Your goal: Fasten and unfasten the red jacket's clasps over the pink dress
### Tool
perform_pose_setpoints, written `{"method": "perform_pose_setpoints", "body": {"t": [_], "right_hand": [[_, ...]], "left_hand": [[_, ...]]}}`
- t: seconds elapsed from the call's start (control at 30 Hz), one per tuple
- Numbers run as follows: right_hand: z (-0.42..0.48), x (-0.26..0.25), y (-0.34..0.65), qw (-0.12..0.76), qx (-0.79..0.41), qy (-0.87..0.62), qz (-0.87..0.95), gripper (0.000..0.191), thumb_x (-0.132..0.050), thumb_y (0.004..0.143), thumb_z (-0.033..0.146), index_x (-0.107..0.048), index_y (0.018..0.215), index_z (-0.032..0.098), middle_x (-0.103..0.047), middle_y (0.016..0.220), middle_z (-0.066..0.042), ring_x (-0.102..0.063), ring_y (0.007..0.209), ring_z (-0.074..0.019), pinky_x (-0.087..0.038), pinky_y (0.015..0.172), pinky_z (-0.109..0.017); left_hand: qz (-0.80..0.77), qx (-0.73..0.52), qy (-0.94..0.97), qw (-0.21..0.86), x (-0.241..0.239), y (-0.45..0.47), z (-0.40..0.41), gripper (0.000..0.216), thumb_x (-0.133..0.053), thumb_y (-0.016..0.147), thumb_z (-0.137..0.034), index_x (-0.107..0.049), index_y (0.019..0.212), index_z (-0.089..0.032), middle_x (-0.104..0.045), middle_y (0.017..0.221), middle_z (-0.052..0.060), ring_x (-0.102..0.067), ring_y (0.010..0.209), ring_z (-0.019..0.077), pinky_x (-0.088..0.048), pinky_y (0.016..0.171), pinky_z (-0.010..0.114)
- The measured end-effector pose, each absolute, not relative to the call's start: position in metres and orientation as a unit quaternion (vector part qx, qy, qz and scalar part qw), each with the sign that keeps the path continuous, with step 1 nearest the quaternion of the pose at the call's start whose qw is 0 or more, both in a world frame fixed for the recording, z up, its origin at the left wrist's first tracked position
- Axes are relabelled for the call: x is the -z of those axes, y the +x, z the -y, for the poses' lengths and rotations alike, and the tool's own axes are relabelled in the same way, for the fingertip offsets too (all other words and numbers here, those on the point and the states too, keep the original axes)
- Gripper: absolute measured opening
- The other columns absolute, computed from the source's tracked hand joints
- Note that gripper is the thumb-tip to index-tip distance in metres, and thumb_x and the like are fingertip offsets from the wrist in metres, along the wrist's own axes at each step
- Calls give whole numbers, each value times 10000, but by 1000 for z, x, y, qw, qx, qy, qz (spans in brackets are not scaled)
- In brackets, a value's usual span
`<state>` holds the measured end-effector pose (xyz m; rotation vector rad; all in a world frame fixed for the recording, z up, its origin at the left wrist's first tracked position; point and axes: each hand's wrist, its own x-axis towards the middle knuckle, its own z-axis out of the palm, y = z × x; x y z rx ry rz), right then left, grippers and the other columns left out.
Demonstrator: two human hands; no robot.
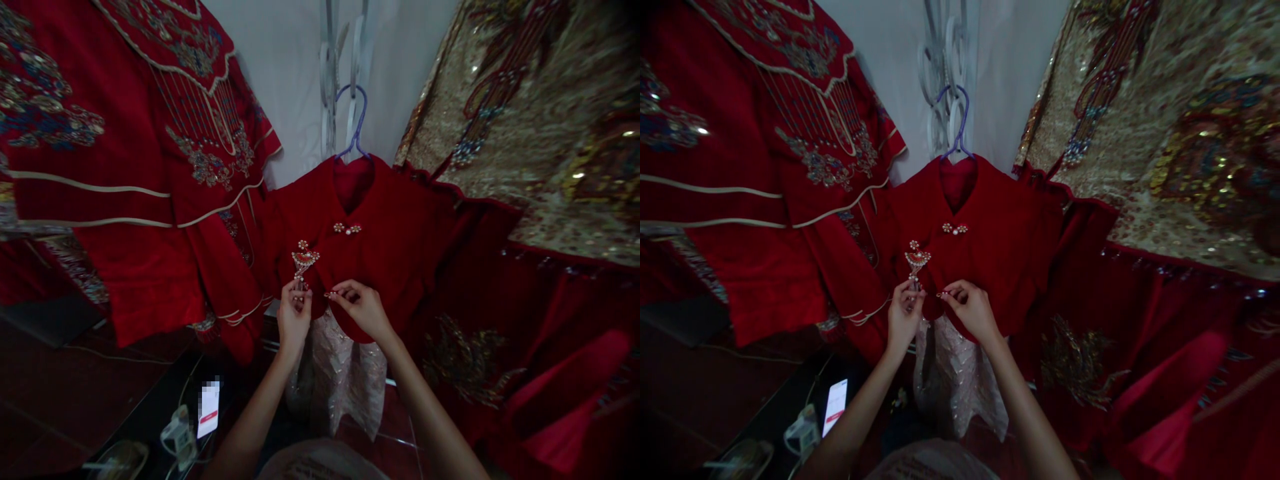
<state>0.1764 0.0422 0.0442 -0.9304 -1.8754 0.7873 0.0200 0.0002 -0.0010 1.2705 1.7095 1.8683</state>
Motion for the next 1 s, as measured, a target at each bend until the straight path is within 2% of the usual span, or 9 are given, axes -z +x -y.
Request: {"method": "perform_pose_setpoints", "body": {"t": [0.17, 0.3, 0.4, 0.5, 0.67, 1.0], "right_hand": [[-40, -46, 164, 439, -329, -344, 762, 152, -626, 769, 327, -698, 854, 223, -701, 799, -10, -632, 678, -136, -502, 654, -256], [-39, -46, 155, 457, -308, -336, 764, 133, -611, 791, 286, -690, 878, 223, -698, 829, -11, -638, 714, -139, -503, 685, -260], [-38, -45, 150, 456, -273, -345, 774, 134, -584, 813, 260, -684, 893, 224, -687, 851, -15, -631, 722, -141, -497, 686, -265], [-34, -40, 147, 463, -257, -356, 770, 151, -556, 836, 260, -678, 920, 228, -673, 876, -24, -627, 735, -146, -500, 670, -262], [-29, -33, 141, 495, -253, -373, 743, 170, -536, 859, 285, -670, 943, 224, -658, 907, -34, -623, 758, -148, -510, 640, -253], [-27, -25, 133, 527, -264, -352, 727, 158, -504, 878, 242, -656, 907, 209, -630, 908, -26, -602, 828, -135, -530, 715, -243]], "left_hand": [[-562, -659, 446, 225, -7, 23, 8, 260, -605, 792, -371, -620, 951, -167, -688, 854, 51, -632, 669, 119, -502, 606, 219], [-533, -673, 417, 299, -7, 24, 11, 301, -617, 769, -322, -656, 1007, -142, -718, 915, 83, -680, 726, 158, -552, 646, 268], [-517, -687, 413, 300, -5, 23, 10, 349, -675, 710, -265, -659, 1026, -117, -720, 956, 105, -689, 830, 176, -553, 772, 304], [-519, -693, 405, 294, -5, 21, 8, 335, -695, 696, -265, -671, 992, -110, -723, 951, 109, -691, 827, 174, -549, 811, 322], [-523, -697, 399, 287, -7, 20, 6, 267, -688, 700, -252, -689, 930, -116, -728, 938, 99, -691, 824, 165, -551, 817, 316], [-526, -659, 452, 291, -5, 7, 0, 201, -690, 687, -238, -705, 851, -123, -735, 831, 76, -691, 756, 165, -550, 770, 295]]}}
